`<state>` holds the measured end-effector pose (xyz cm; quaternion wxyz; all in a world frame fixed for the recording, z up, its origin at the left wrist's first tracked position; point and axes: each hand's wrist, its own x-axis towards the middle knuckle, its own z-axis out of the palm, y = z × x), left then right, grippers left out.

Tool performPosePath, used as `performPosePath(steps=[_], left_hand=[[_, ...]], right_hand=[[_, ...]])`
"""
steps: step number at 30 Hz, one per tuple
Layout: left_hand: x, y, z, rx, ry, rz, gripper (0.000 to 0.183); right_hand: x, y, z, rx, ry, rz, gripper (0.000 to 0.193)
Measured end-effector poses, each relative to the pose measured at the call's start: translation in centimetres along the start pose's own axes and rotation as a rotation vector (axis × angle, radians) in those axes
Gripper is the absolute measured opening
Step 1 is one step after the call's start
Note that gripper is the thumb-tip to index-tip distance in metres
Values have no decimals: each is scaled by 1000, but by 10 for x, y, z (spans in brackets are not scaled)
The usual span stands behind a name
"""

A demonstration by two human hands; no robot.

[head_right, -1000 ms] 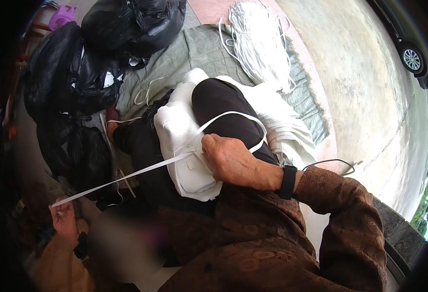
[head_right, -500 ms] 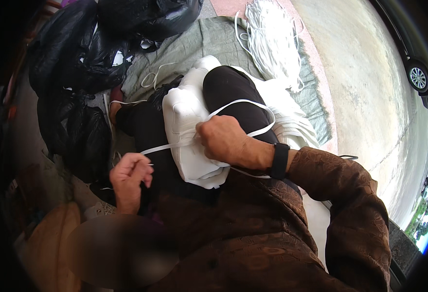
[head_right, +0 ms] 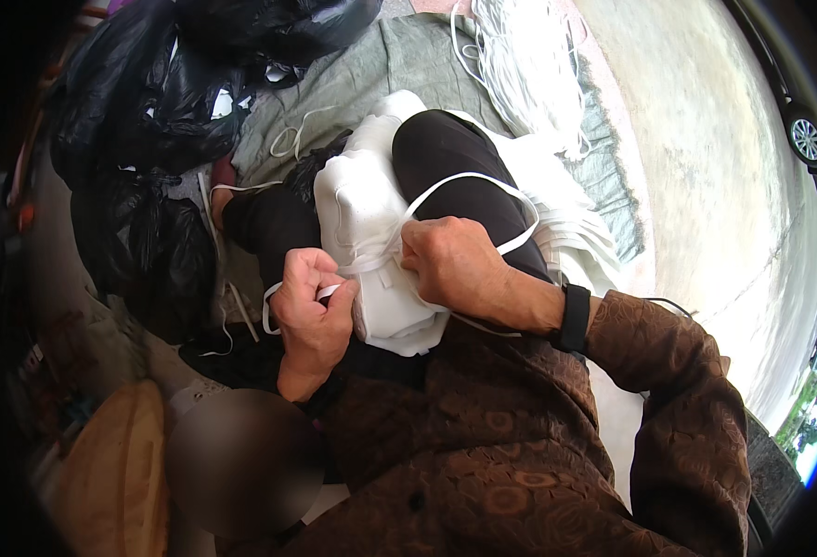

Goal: The recorder is lacing a white shoe while sitting on the floor.

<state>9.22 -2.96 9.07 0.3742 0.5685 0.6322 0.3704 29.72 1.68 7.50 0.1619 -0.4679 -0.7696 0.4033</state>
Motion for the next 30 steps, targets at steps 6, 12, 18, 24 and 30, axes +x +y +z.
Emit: performPosePath(steps=[6,12,18,24,30], left_hand=[[-6,27,3,97,6,106,65],[-27,26,-15,355,19,237,70],[-46,8,-5,-5,54,18,57],[-41,24,-2,21,62,38,50],[-87,52,-10,196,-75,282,36]], right_hand=[[-8,-11,-12,-297,87,-151,16],[-19,-15,-21,-327,33,-225,26],[-29,-8,-19,-57,161,-199,23],[-33,2,-9,-224,115,-369,28],[-9,-40,-31,-592,-108,-399,13]])
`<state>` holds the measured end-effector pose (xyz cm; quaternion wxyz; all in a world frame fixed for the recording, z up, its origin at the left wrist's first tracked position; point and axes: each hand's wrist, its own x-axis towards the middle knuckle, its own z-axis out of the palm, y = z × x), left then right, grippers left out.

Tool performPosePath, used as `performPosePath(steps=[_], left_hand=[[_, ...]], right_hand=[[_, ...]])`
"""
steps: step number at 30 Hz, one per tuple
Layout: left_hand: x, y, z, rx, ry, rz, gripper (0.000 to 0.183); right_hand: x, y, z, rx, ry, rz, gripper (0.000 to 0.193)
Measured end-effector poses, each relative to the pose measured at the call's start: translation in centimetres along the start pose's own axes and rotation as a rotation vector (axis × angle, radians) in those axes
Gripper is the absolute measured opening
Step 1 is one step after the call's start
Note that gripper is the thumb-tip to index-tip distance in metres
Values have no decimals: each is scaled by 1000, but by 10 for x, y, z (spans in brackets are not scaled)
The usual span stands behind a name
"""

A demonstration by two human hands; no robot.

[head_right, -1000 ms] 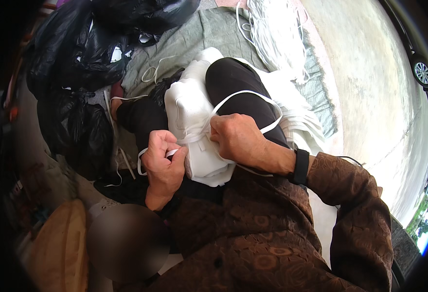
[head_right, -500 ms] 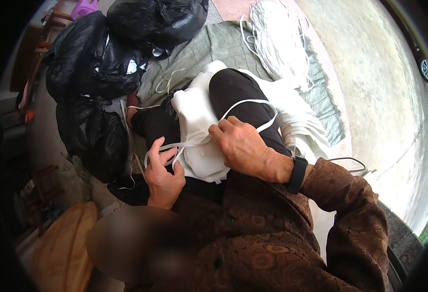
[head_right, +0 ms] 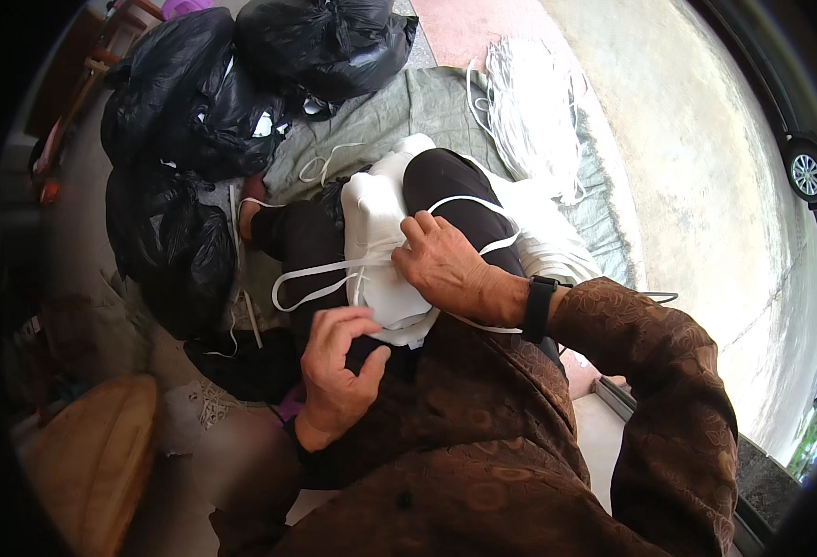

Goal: The recorder is lacing a white shoe while sitting on the floor.

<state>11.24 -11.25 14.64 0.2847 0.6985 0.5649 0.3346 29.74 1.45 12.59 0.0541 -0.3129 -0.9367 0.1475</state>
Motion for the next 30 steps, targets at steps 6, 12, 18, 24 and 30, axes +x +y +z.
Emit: performPosePath(steps=[6,12,18,24,30], left_hand=[[-25,7,25,-1587,-134,-1141,42],[-9,-7,63,-2184,183,-1201,23],[-18,-17,60,-2202,260,-1124,16],[-17,-23,54,-2100,255,-1283,16],[-30,-40,61,-2304,24,-1011,22]], right_hand=[[-24,-52,-37,531,147,-174,26],[-22,-7,12,314,267,134,24],[-3,-9,25,364,156,112,14],[3,-11,31,802,115,334,12],[5,-11,44,1231,179,627,21]])
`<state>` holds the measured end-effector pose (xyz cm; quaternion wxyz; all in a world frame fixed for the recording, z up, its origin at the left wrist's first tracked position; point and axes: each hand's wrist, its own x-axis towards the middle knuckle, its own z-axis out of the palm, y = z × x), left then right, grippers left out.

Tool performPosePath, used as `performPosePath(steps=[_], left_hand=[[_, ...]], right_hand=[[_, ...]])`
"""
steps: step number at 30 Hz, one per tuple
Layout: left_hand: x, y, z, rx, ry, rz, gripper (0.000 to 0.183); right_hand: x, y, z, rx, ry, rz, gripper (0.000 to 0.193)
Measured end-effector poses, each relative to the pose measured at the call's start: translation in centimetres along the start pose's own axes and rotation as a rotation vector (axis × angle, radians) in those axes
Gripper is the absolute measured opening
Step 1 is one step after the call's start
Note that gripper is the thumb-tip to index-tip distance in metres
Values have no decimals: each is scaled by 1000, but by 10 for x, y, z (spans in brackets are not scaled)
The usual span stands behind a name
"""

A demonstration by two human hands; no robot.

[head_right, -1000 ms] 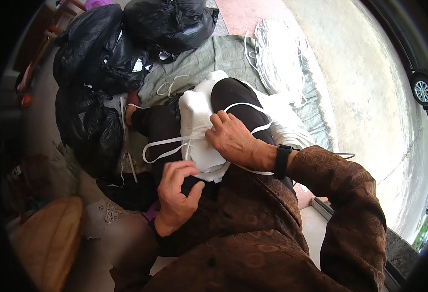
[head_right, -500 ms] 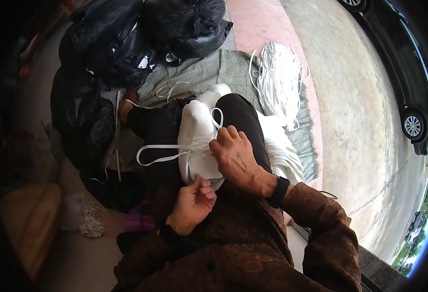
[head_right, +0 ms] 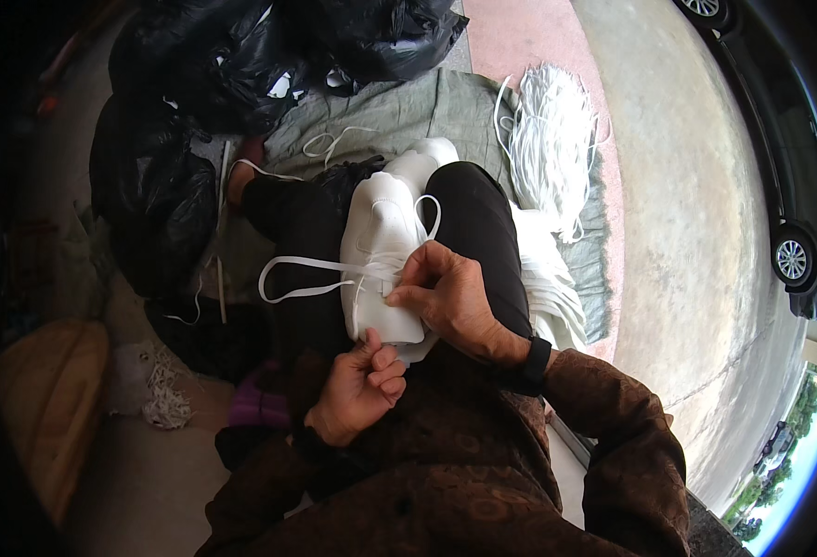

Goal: The recorder is lacing a white shoe while sitting on the floor.

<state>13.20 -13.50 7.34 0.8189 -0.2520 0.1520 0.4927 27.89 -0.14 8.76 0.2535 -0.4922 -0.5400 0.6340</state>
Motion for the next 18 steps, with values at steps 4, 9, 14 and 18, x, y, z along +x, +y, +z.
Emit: performPosePath(steps=[4,9,14,18], left_hand=[[1,1,2,147,146,10,24],[3,-1,28,188,163,19,27],[-6,-14,67,308,546,117,33],[-65,45,105,104,-111,97,32]], right_hand=[[-5,-3,3,16,-26,-44,16],[-1,13,-19,-512,-150,-534,16],[-8,-21,-4,-698,-281,-746,35],[-54,-80,30,-283,-463,-810,21]])
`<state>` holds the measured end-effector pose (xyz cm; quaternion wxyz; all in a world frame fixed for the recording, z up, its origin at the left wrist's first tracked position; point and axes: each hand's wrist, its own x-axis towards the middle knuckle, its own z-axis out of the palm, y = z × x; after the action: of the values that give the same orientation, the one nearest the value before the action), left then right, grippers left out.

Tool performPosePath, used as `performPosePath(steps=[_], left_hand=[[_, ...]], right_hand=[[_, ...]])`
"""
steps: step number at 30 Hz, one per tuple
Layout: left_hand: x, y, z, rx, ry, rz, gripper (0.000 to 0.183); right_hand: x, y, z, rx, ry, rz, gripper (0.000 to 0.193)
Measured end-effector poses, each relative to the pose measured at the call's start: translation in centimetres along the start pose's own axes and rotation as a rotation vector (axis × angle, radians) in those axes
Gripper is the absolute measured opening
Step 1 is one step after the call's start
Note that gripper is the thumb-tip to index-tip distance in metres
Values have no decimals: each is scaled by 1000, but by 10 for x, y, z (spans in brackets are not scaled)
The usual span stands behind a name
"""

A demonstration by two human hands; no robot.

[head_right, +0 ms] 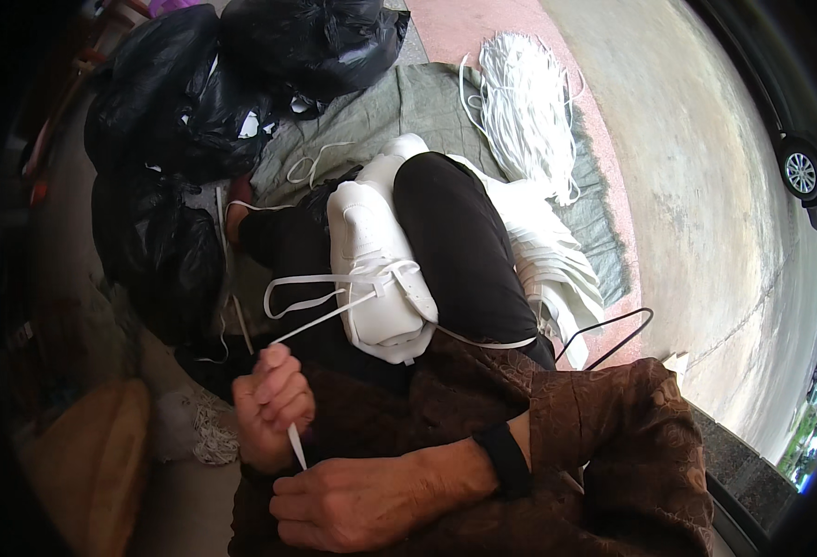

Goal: The recorder is lacing a white shoe while sitting on the floor.

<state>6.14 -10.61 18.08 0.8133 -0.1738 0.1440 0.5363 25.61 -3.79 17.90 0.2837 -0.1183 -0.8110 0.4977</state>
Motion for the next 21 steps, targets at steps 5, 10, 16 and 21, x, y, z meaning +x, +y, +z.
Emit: performPosePath(steps=[5,10,16,21], left_hand=[[-101,73,-14,1346,185,264,21],[-91,45,-62,2124,536,-40,16],[11,3,-24,2286,79,875,92],[68,-12,-27,2277,87,645,101]], right_hand=[[-17,41,-24,-194,310,529,16],[-32,101,-15,-339,216,261,24],[-18,105,13,-504,215,304,36],[-18,102,-10,-598,201,227,37]])
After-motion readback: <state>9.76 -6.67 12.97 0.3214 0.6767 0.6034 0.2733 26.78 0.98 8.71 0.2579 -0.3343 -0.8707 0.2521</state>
